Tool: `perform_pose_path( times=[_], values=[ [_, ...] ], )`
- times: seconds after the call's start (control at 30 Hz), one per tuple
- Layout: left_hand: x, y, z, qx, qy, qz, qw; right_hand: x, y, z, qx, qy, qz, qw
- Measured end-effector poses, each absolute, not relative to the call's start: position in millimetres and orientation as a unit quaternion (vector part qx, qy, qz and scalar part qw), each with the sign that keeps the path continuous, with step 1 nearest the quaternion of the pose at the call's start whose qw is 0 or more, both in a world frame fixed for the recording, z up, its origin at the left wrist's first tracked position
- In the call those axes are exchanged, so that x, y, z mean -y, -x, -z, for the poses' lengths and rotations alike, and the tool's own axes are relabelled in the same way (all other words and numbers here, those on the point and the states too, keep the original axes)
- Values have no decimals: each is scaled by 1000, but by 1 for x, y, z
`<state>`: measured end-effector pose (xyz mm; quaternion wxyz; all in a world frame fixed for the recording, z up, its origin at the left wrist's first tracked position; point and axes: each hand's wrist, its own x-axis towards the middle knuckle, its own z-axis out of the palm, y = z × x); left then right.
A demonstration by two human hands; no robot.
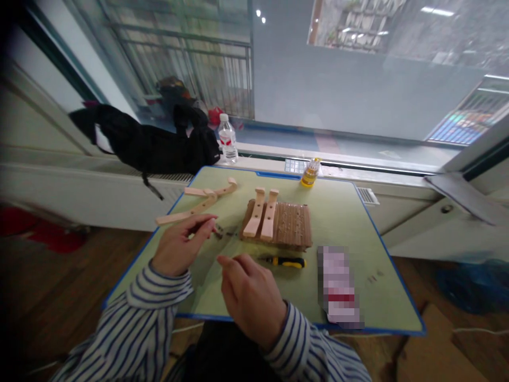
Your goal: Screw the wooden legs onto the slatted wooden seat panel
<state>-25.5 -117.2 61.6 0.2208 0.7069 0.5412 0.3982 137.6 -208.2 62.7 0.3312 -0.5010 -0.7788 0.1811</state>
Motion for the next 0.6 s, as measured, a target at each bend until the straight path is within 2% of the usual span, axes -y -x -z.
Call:
perform_pose_path(
  times=[0.37, 0.6],
  values=[
    [86, 4, -70, -517, -725, -403, 210, 216, -192, -92, 757, 518, -190, 351],
    [66, -8, -69, -424, -788, -375, 241, 192, -234, -105, 737, 565, -166, 332]
  ],
)
